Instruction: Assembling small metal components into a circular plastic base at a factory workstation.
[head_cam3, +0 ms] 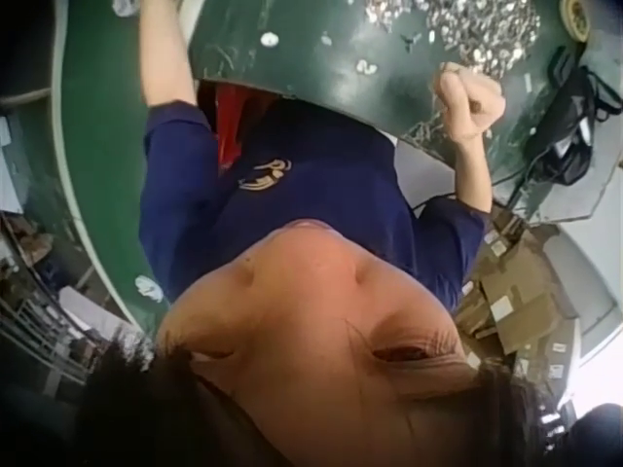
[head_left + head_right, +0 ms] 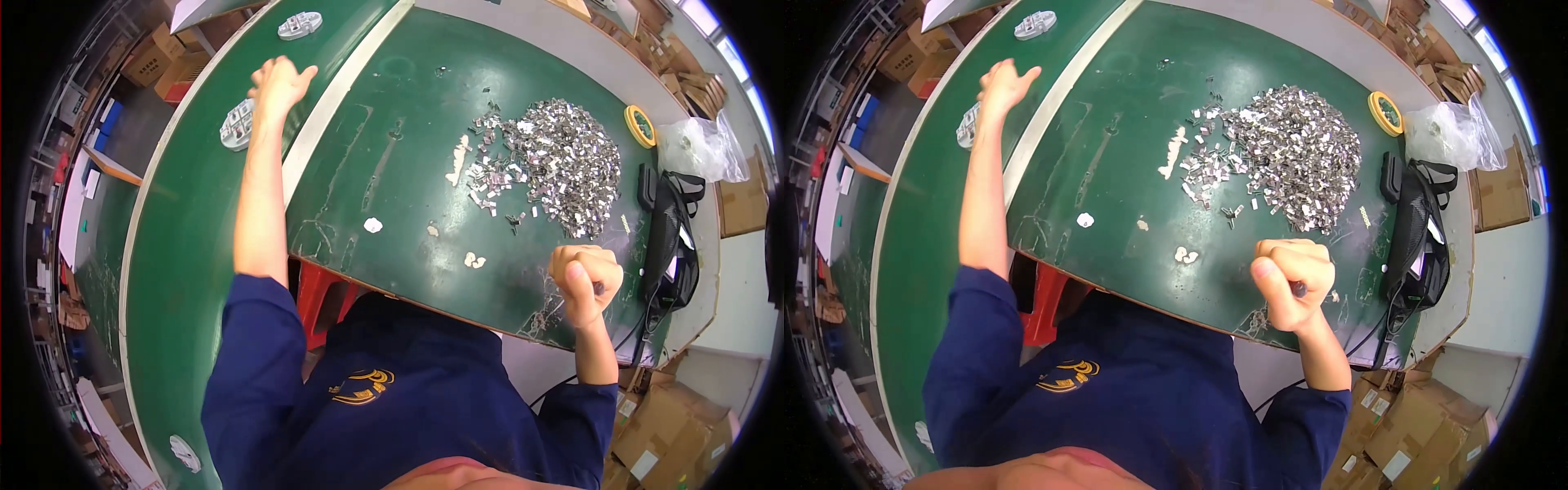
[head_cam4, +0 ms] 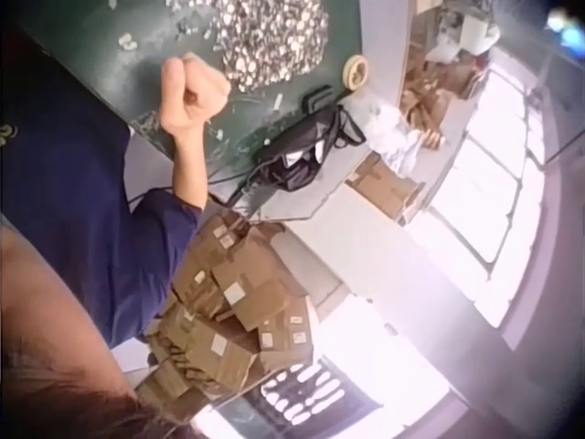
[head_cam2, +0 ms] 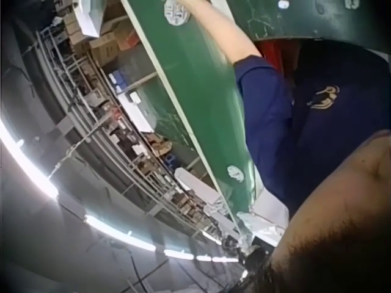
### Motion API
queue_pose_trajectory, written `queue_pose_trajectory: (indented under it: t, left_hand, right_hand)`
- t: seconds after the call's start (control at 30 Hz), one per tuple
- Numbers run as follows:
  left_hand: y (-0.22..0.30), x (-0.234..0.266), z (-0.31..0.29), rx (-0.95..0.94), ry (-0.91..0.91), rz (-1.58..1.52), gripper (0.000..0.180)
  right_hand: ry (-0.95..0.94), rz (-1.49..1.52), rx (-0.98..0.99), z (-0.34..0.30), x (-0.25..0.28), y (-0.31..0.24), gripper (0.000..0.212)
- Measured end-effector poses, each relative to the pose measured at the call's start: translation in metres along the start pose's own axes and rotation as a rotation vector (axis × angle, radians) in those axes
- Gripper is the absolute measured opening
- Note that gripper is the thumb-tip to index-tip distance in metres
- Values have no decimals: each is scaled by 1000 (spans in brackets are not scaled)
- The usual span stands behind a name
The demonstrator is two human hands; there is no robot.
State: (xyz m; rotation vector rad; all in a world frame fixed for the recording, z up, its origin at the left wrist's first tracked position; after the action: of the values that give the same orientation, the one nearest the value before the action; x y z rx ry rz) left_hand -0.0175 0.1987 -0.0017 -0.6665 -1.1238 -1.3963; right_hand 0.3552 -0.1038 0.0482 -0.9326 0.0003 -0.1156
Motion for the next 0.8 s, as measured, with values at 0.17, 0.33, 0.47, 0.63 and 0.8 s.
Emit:
queue_pose_trajectory:
  t: [0.17,0.33,0.47,0.63,0.8]
  left_hand:
    - [-27,-114,90,-192,97,-106,68]
    - [-47,-130,138,-116,168,-61,70]
    - [-66,-142,160,-38,7,-36,70]
    - [-68,-139,156,-31,35,-189,72]
    - [-58,-132,146,-143,320,-81,58]
  right_hand:
    - [-59,-366,-184,-6,4,0,21]
    - [-42,-672,-308,-13,13,10,6]
    - [-97,-777,-342,-14,17,31,7]
    - [-144,-815,-332,0,4,50,9]
    - [-191,-913,-230,-2,-2,68,9]
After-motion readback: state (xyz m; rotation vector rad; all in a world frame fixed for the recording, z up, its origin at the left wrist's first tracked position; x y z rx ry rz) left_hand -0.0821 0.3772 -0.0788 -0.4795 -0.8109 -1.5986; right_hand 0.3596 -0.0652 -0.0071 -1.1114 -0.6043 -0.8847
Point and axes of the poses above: each hand's wrist, its own z-axis towards the middle knuckle, its own x-axis out of the back of the hand, y = z × x, the point moved 7 cm from there along z, towards the middle knuckle, and after that the axes turned 12 degrees about y, right-handed, at the moved point
